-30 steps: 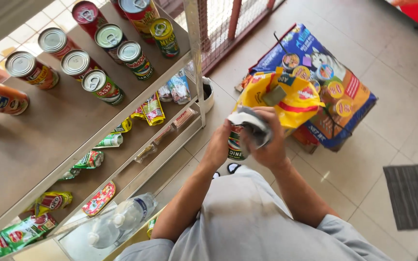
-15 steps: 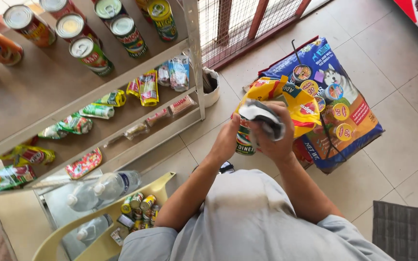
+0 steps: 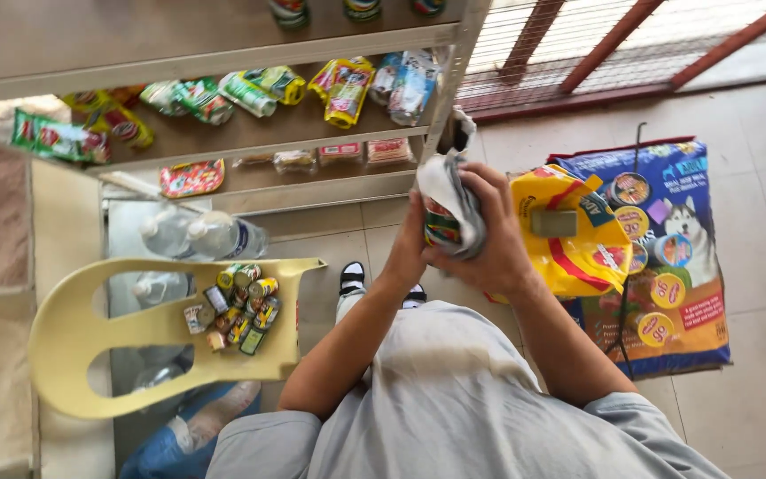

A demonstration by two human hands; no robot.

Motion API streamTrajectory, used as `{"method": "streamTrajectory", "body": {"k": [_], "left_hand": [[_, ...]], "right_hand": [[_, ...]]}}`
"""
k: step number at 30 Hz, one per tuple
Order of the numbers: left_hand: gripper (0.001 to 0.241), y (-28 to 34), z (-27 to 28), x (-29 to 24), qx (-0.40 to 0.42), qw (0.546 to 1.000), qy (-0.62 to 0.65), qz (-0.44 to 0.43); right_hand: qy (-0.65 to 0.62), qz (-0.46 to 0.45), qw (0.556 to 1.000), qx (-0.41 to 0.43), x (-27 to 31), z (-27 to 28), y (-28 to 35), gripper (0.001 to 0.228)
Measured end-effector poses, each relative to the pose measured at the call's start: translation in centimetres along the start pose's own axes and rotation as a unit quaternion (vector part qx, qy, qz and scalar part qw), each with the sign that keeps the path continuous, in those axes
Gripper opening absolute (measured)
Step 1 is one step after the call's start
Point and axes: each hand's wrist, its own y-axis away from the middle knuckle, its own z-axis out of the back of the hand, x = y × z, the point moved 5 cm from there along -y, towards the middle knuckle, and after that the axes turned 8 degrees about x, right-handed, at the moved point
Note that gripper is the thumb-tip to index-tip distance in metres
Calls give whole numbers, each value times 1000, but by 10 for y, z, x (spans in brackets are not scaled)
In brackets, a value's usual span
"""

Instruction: Wiping canned goods with a cloth and placing them on a grocery store shelf.

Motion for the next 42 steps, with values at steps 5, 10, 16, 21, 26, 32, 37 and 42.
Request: {"method": "streamTrajectory", "body": {"k": [5,10,16,21,26,32,37,42], "left_hand": [[51,-40,41,-77,-42,913,332,233],[39,-29,37,-52,-56,851,463,243],[30,-56,46,-76,-42,775,579,249],[54,-47,39,-45,56,751,577,316],[69,-43,15,-21,127,711,572,388],[79,-45,4,-43,231,703,471,481],[74,1,-23,-30,345,644,494,472],[65,27,-24,-85,413,601,500,467]], "right_hand": [[-201,-83,975,48,-22,-28,2,92],[-173,-115,970,-126,-47,-26,14,51],[-38,-17,999,2,7,-27,-8,105],[48,-89,978,-183,-18,-28,15,60],[178,-105,937,-282,19,-20,20,53],[255,-188,930,-189,75,-47,38,110],[229,-224,926,-201,103,-45,75,90],[320,-338,760,-453,104,-57,151,63]]}}
